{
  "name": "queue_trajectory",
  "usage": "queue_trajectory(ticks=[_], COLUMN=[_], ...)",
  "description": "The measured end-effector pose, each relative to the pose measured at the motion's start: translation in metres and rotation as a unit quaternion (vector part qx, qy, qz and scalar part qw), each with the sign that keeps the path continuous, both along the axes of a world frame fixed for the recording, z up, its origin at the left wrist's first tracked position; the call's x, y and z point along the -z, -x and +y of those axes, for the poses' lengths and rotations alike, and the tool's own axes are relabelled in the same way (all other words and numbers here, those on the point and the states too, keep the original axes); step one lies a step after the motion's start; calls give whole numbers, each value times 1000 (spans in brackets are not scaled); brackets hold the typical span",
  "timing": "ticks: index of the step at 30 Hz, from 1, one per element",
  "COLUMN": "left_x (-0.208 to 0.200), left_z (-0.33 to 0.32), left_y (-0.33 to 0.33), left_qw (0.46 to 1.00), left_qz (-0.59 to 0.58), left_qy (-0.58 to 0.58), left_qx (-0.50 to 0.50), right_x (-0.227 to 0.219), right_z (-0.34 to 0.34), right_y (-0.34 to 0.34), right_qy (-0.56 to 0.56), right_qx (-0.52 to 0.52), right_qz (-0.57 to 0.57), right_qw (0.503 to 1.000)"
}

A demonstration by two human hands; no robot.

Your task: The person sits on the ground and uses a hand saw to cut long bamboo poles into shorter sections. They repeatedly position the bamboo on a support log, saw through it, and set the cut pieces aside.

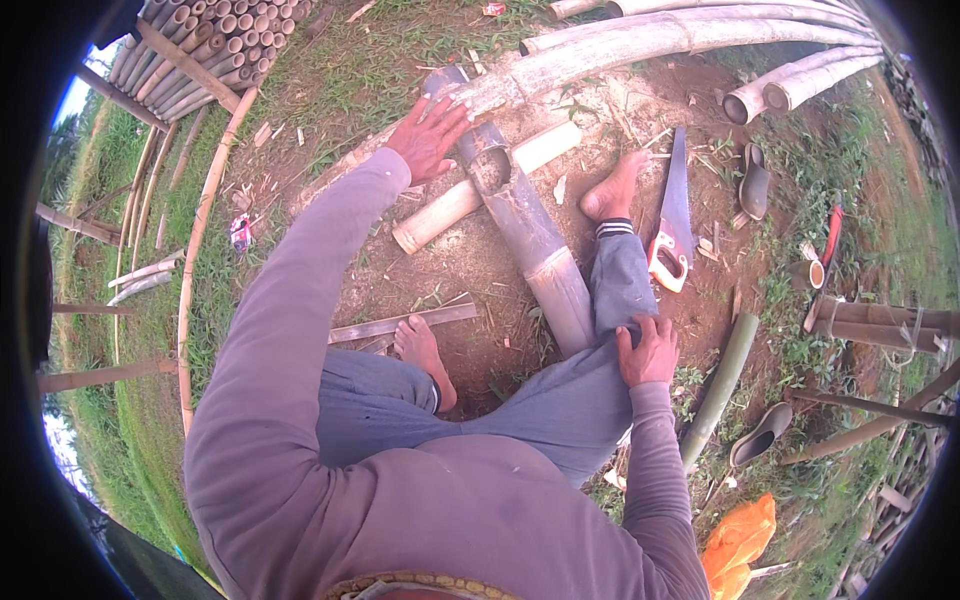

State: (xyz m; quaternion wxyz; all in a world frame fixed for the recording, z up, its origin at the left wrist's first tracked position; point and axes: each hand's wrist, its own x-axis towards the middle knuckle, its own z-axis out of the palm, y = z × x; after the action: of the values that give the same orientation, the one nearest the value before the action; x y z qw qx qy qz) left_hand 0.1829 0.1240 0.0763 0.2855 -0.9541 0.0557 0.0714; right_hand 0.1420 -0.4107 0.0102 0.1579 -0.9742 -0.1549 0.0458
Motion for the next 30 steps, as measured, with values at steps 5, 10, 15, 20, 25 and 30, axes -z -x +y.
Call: queue_trajectory(ticks=[5, 10, 15, 20, 25, 30], left_x=[25, 32, 44, -3, 15, -23], left_z=[13, 2, 17, 41, 87, 48], left_y=[-61, -75, -65, -72, -73, -48], left_qw=[991, 976, 986, 889, 858, 873], left_qz=[52, 108, -4, -33, 49, 36], left_qy=[-53, -90, 51, 369, 461, 424], left_qx=[115, 167, 158, -271, -223, -240], right_x=[-7, -7, -11, -9, -22, -34], right_z=[5, 11, 18, 21, 29, 31], right_y=[-1, -5, -7, -1, -4, -11], right_qy=[-5, 0, 13, 28, 74, 113], right_qx=[-5, 6, 5, 17, 38, 40], right_qz=[-13, -13, -6, 7, 44, 65], right_qw=[1000, 1000, 1000, 999, 996, 991])
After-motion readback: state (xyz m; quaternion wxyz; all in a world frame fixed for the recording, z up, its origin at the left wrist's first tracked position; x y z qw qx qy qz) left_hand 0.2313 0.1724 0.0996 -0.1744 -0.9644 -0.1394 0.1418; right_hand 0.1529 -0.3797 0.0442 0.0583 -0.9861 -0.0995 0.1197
